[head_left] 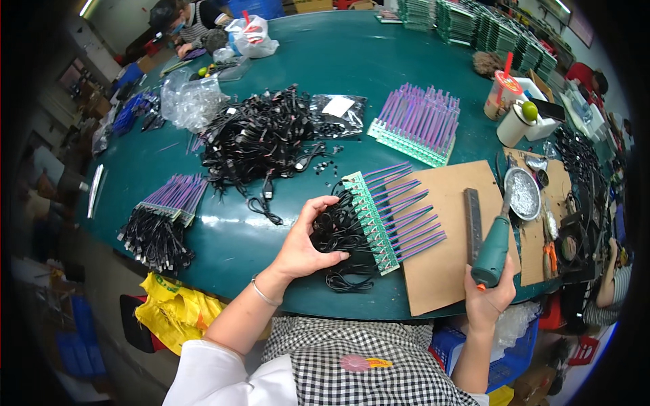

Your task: The person solders wires onto a circuit board panel using a soldering iron, sets the completed panel aside, and places a new board onto a wooden fixture under a metal bar. They then attach components to the board and solder them with the soldering iron.

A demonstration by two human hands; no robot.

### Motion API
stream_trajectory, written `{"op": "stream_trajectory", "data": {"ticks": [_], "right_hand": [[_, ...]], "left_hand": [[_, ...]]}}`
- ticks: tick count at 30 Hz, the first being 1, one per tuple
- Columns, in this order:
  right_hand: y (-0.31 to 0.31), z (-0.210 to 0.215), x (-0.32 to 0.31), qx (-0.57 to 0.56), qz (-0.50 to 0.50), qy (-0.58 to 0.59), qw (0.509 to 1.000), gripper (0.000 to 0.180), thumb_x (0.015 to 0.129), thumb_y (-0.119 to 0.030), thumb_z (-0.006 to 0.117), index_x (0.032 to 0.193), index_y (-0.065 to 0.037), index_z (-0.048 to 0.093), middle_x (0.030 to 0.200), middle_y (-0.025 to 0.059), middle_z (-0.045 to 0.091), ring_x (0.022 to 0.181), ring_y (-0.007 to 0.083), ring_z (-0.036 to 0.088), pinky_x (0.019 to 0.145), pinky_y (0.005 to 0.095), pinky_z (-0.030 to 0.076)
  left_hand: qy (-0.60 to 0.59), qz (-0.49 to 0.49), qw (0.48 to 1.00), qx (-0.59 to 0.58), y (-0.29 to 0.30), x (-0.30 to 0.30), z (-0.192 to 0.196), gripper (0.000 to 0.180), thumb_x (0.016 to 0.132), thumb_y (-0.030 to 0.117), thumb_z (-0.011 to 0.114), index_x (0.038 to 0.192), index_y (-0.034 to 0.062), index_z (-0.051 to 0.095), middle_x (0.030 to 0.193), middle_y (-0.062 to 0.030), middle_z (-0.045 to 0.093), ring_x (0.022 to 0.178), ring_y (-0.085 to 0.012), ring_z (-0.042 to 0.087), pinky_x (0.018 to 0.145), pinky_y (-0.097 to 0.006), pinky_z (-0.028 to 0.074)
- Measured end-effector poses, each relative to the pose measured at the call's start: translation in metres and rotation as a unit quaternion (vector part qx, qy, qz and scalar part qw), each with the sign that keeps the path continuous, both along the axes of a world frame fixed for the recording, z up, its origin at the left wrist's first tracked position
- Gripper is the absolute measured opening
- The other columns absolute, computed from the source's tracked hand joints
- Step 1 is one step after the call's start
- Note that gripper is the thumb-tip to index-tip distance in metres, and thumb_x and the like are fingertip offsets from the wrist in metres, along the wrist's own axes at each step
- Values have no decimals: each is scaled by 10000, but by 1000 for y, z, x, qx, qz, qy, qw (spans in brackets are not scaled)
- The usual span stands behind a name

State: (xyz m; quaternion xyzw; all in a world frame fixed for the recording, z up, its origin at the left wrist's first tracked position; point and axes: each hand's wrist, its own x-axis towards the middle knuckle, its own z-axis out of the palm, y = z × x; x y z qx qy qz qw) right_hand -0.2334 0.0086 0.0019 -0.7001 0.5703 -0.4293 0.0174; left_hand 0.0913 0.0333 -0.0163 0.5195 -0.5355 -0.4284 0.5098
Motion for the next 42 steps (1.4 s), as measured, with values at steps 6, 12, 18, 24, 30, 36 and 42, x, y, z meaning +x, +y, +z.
{"op": "stream_trajectory", "data": {"ticks": [6, 12, 18, 24, 30, 36, 42], "right_hand": [[3, -1, 3, 36, 0, -24, 999, 639, 577, -46, 744, 1153, 56, 486, 862, 207, 606, 766, 348, 617, 711, 367, 483], [11, -5, -3, 40, -7, -31, 999, 636, 676, 14, 705, 1246, 62, 428, 1182, 204, 521, 1064, 293, 522, 914, 335, 389], [12, -3, 2, 56, -8, -56, 997, 655, 675, 45, 677, 1273, 49, 409, 1231, 195, 497, 1109, 307, 498, 942, 350, 370], [12, -1, 7, 37, -6, -23, 999, 678, 653, 44, 679, 1273, 45, 405, 1242, 198, 490, 1125, 344, 482, 947, 370, 369], [15, 8, 12, 41, -1, -27, 999, 662, 645, 46, 673, 1257, 32, 421, 1219, 208, 503, 1101, 354, 497, 928, 372, 380], [8, -2, 2, -18, -30, -21, 999, 617, 595, -62, 740, 1155, 42, 503, 902, 219, 617, 815, 344, 623, 726, 367, 481], [-2, 2, 6, 6, -10, -9, 1000, 519, 573, -60, 735, 1052, 16, 551, 793, 182, 623, 688, 330, 633, 628, 359, 493]], "left_hand": [[173, 50, 981, -74, 40, 32, 44, 856, 549, 5, 773, 1278, 70, 328, 1158, -61, 429, 1065, -157, 483, 937, -286, 393], [141, 225, 945, -191, 120, 101, 114, 957, 455, 12, 767, 1293, 101, 314, 1095, -31, 502, 1025, -204, 547, 914, -340, 444], [-81, 390, 906, -141, 176, 168, 173, 790, 528, -77, 691, 1253, 28, 396, 1045, -70, 546, 957, -155, 555, 877, -286, 449], [-356, 449, 817, 60, 180, 286, 127, 732, 563, 147, 803, 1203, -18, 490, 1047, -148, 594, 942, -232, 588, 844, -314, 461], [-490, 364, 713, 345, 156, 297, 135, 832, 540, 360, 821, 1221, -3, 512, 1179, -190, 563, 1097, -293, 542, 943, -327, 415], [-663, 467, 557, 179, 145, 223, 152, 599, 653, 236, 758, 1197, 115, 536, 1273, -87, 499, 1200, -251, 428, 921, -405, 394], [-312, 248, 914, -84, 53, 92, 121, 277, 729, -19, 622, 1002, 31, 624, 924, -48, 623, 808, -138, 581, 659, -245, 455]]}}
